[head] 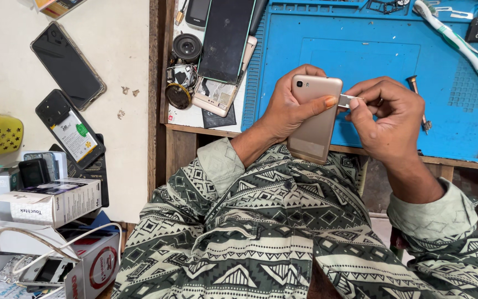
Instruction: The person repairs a smartphone at a workbench. They use a screwdriver on the exposed internals of an opened phone, detach the back cover and battery, work on the frame, then reassemble the phone and insert the SIM tray into the side of the device.
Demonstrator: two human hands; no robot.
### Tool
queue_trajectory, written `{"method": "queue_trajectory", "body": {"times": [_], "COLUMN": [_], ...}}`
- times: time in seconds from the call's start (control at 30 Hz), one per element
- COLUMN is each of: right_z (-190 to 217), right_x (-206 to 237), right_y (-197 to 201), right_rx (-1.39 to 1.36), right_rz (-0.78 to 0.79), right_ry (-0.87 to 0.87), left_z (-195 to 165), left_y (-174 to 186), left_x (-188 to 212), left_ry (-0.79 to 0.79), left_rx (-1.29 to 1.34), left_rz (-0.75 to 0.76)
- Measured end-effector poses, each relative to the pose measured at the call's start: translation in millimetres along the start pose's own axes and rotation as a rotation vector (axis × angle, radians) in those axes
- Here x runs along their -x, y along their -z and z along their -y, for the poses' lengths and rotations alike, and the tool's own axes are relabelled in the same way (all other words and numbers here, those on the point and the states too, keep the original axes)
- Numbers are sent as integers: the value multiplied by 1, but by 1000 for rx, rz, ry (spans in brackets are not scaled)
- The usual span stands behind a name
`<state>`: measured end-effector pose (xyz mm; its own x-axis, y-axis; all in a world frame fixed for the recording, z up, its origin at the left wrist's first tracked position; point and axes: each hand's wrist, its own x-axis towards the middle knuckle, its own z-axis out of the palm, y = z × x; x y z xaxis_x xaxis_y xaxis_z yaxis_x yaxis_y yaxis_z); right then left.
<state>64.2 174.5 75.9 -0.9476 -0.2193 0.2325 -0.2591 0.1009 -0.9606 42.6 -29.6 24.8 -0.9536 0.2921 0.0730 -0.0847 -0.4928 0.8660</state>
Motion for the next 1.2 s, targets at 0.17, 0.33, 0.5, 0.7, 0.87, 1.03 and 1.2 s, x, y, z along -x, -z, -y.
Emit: {"method": "queue_trajectory", "body": {"times": [0.17, 0.33, 0.5, 0.7, 0.87, 1.03, 1.2], "right_z": [-1, 0, 1, 1, -2, -11, -22], "right_x": [-1, -4, -4, -4, -5, -11, -11], "right_y": [-2, -1, -2, -2, 4, 18, 20], "right_rx": [32, 58, 53, 61, -63, -256, -430], "right_rz": [-11, 17, 8, 27, 90, 131, 160], "right_ry": [0, 7, -27, -38, -110, -224, -206], "left_z": [-1, -4, -6, -5, -4, -4, -5], "left_y": [-1, -3, -4, -5, -4, -5, -4], "left_x": [1, 1, 1, 1, 2, 1, 0], "left_ry": [-30, -18, -34, -27, -38, -19, -23], "left_rx": [-55, -87, -122, -115, -108, -80, -88], "left_rz": [-4, 1, 8, 5, 9, 2, 7]}}
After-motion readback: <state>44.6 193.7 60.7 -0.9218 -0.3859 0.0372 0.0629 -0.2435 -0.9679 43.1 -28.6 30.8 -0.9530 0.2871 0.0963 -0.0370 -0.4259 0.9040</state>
